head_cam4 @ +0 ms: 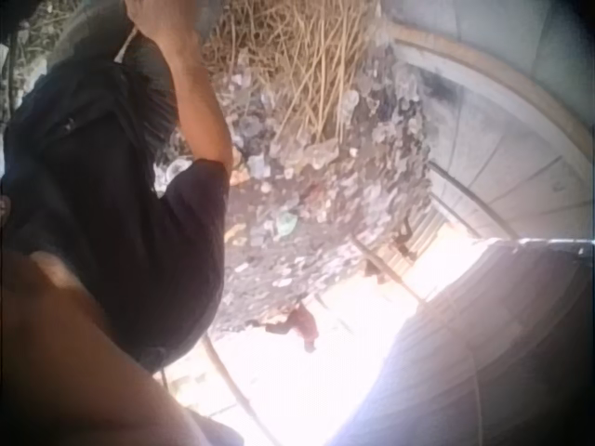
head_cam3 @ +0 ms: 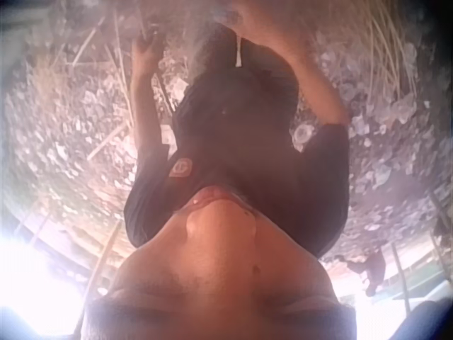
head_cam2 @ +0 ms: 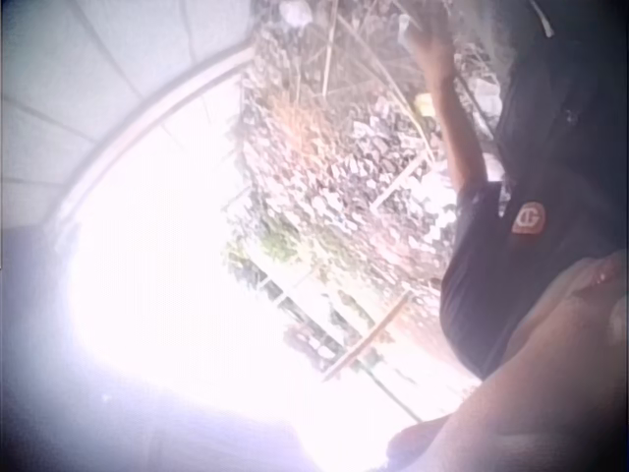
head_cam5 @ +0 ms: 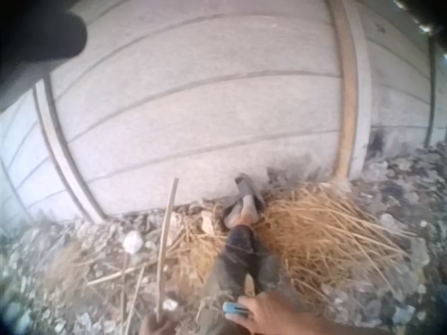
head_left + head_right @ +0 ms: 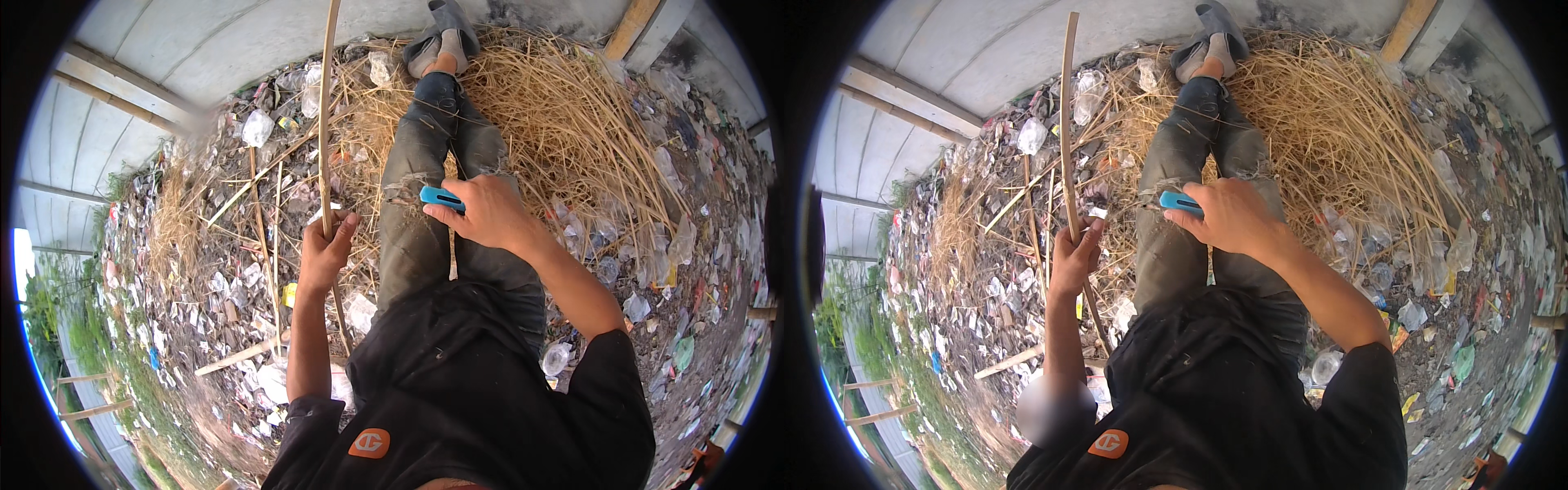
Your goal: The person sits on a pile of straw and debris, using a utility knife to shave and smooth a long, thin wooden stick. They hold the stick with their left hand and scrape along its length with the knife in their right hand, occasionally rotating the stick to work on different sides.
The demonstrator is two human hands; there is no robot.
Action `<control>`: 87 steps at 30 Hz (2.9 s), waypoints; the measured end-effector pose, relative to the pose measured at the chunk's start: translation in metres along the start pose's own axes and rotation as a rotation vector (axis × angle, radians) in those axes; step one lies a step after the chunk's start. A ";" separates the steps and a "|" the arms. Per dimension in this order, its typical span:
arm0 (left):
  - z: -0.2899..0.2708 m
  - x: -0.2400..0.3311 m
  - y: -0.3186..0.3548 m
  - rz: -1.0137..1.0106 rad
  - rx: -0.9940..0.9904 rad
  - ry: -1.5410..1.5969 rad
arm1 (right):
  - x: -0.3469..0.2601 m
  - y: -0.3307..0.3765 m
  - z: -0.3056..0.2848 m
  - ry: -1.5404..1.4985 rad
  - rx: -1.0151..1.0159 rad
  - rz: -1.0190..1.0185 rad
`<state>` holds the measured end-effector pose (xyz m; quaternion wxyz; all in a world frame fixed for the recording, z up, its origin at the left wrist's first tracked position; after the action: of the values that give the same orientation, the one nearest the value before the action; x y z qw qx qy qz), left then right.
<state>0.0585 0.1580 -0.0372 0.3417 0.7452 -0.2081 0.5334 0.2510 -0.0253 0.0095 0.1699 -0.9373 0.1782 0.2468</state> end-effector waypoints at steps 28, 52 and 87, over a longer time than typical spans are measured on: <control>0.019 -0.013 0.061 0.123 -0.298 -0.532 | 0.192 -0.038 -0.039 0.006 0.370 0.690; 0.035 0.022 0.053 0.350 -0.028 -0.560 | 0.026 -0.049 -0.030 -0.735 0.398 0.230; 0.032 -0.004 0.051 0.300 -0.054 -0.449 | 0.026 -0.039 0.015 -1.330 0.239 0.409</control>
<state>0.0439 0.0999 -0.0331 0.2238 0.7964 -0.4008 0.3937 0.2825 0.0080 -0.0071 0.2949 -0.5104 0.2350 0.7728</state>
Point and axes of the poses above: each hand's wrist, its own y-axis away from the middle knuckle, its own z-axis out of the palm, x = y × z, the point moved 8 cm from there along -y, towards the middle knuckle, and after that the axes turned 3 degrees about x, right-handed, at the moved point
